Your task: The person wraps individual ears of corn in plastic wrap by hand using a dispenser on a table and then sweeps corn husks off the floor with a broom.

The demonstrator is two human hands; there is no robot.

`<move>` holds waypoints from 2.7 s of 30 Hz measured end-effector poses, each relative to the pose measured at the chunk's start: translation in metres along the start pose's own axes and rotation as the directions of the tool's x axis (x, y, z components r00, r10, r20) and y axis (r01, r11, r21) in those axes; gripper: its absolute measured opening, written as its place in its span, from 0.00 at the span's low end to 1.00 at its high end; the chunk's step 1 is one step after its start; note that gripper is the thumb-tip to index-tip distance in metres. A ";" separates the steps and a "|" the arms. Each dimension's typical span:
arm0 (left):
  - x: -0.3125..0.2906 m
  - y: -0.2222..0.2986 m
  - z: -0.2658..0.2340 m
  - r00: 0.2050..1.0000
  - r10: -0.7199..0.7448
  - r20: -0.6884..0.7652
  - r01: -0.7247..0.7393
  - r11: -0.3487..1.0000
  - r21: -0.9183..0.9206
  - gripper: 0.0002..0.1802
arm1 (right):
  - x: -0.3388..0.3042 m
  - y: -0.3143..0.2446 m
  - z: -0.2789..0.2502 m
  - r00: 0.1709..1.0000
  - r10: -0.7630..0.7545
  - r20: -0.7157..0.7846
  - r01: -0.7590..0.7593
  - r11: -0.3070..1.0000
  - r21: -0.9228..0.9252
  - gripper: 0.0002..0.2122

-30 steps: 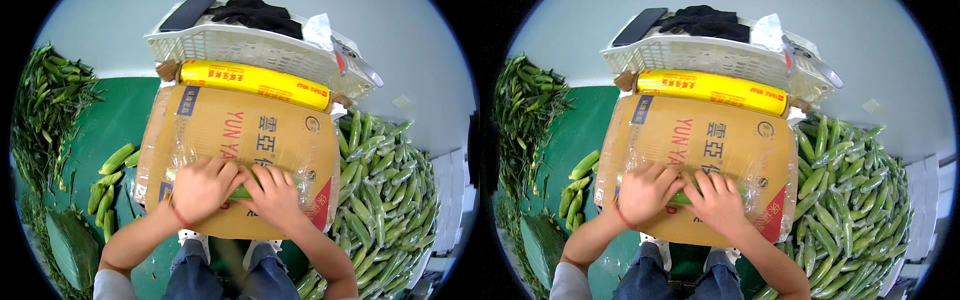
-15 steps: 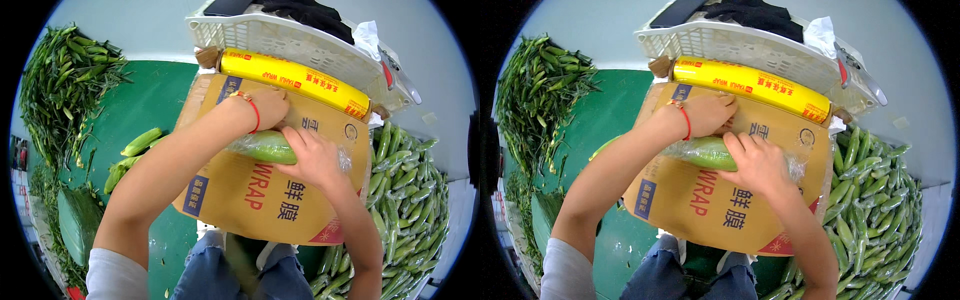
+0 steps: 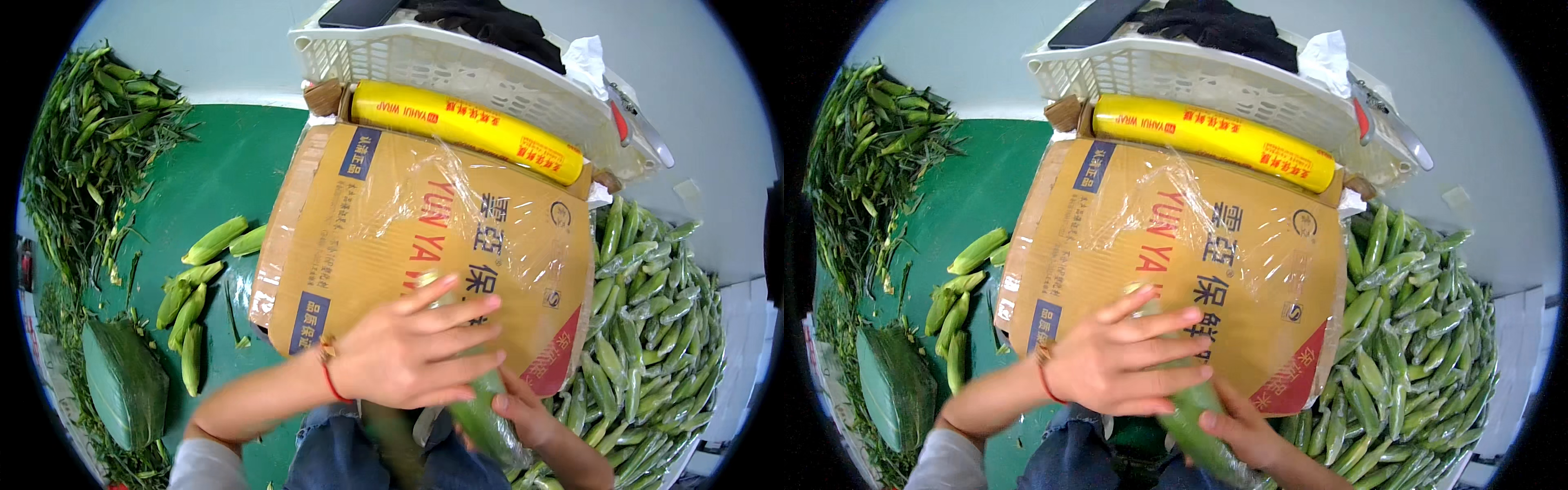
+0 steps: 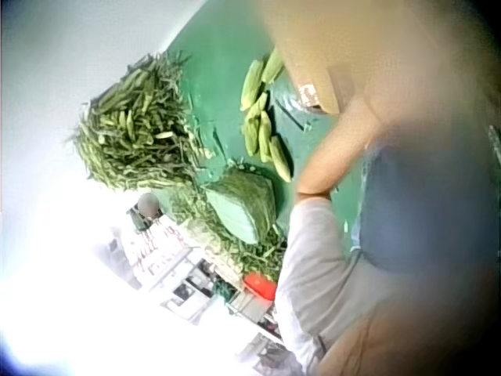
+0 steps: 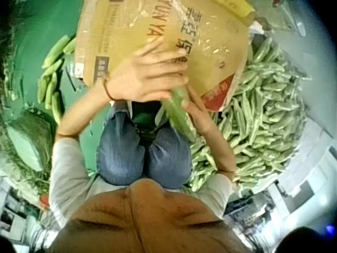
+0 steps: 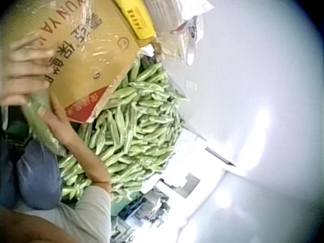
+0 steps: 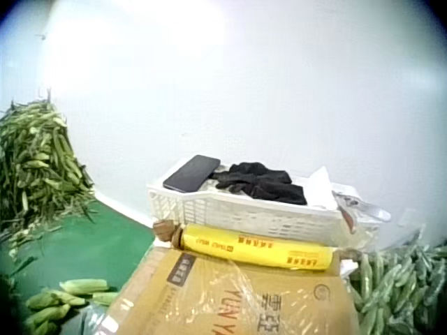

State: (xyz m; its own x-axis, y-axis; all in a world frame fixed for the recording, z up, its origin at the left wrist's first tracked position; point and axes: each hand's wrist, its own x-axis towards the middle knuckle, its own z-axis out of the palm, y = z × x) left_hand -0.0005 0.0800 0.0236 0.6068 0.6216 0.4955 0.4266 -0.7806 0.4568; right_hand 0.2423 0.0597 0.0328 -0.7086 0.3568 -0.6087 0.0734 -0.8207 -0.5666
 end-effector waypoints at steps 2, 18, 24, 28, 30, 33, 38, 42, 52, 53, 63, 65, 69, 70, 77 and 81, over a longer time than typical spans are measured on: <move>0.008 0.001 0.017 0.789 -0.444 -0.426 0.081 0.761 -0.643 0.35 | 0.007 0.003 0.011 0.989 0.077 0.126 -0.102 0.973 0.205 0.38; 0.006 -0.005 0.028 0.084 -0.886 -0.456 0.057 0.461 -0.886 0.19 | 0.003 -0.001 -0.018 0.764 -0.630 -0.137 0.321 0.556 -0.766 0.28; -0.082 0.041 0.023 0.437 -0.751 0.494 0.358 -0.358 -0.862 0.23 | 0.000 -0.028 -0.016 0.009 -0.938 -0.345 0.966 0.097 -0.240 0.14; -0.058 0.052 0.022 0.818 -0.441 0.369 0.566 0.734 -0.376 0.43 | -0.018 -0.021 -0.023 0.368 -0.917 -0.151 0.927 0.374 -0.011 0.16; -0.019 0.073 0.028 0.786 -0.544 0.296 0.579 0.814 -0.043 0.54 | -0.008 -0.018 -0.028 0.265 -0.926 -0.270 0.964 0.259 0.061 0.15; 0.022 0.071 0.040 0.688 -0.562 0.459 0.634 0.774 -0.002 0.61 | -0.003 -0.012 -0.029 0.158 -0.860 -0.486 0.985 0.171 0.019 0.24; 0.053 0.069 0.065 0.888 -0.374 0.267 0.449 0.827 -0.337 0.51 | -0.010 0.031 -0.024 0.199 -0.838 -0.508 0.726 0.474 -0.498 0.35; 0.036 0.062 0.050 0.966 -0.214 0.144 0.230 0.967 -0.111 0.40 | -0.054 -0.039 -0.148 0.180 -0.534 -0.826 0.828 0.536 -0.166 0.18; -0.020 -0.106 -0.012 0.845 -0.475 -0.244 0.533 0.724 0.438 0.21 | 0.029 -0.069 -0.122 0.437 -0.899 0.001 -0.132 -0.065 -0.989 0.17; -0.016 -0.125 -0.019 0.895 -0.386 -0.224 0.446 0.748 0.491 0.17 | 0.042 -0.076 -0.123 0.408 -0.913 -0.032 -0.113 -0.016 -0.993 0.15; -0.141 0.001 -0.044 0.983 -0.130 -0.126 0.158 0.958 0.239 0.07 | -0.061 0.033 -0.097 0.536 -0.794 -0.286 0.139 0.417 -0.898 0.07; -0.205 0.029 -0.004 0.951 -0.279 -0.131 0.307 0.900 0.310 0.08 | -0.054 0.043 -0.067 0.596 -0.768 -0.236 0.102 0.363 -0.926 0.09; -0.353 0.033 0.022 0.376 -0.916 -0.140 0.799 0.244 0.550 0.19 | -0.049 0.060 -0.072 0.617 -0.756 -0.216 0.015 0.286 -0.958 0.11; -0.409 0.030 0.022 0.220 -0.876 -0.429 0.808 -0.083 0.584 0.27 | -0.049 0.061 -0.084 0.639 -0.744 -0.194 0.004 0.256 -0.967 0.11; -0.528 0.016 -0.005 -0.665 -0.710 -0.230 0.589 -0.689 0.422 0.40 | -0.044 0.056 -0.067 0.568 -0.637 -0.521 -0.048 0.607 -0.794 0.07; -0.509 0.053 0.013 -0.453 -0.891 0.042 0.821 -0.434 -0.371 0.33 | -0.049 0.064 -0.082 0.558 -0.697 -0.451 -0.150 0.449 -0.881 0.08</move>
State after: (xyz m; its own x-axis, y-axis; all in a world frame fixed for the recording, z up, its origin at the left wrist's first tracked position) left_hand -0.2783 -0.2784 -0.2142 -0.6264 0.4113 -0.6622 0.0639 0.8737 0.4822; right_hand 0.3393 0.0262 -0.0197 -0.1306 0.9720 -0.1952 0.7576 -0.0292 -0.6521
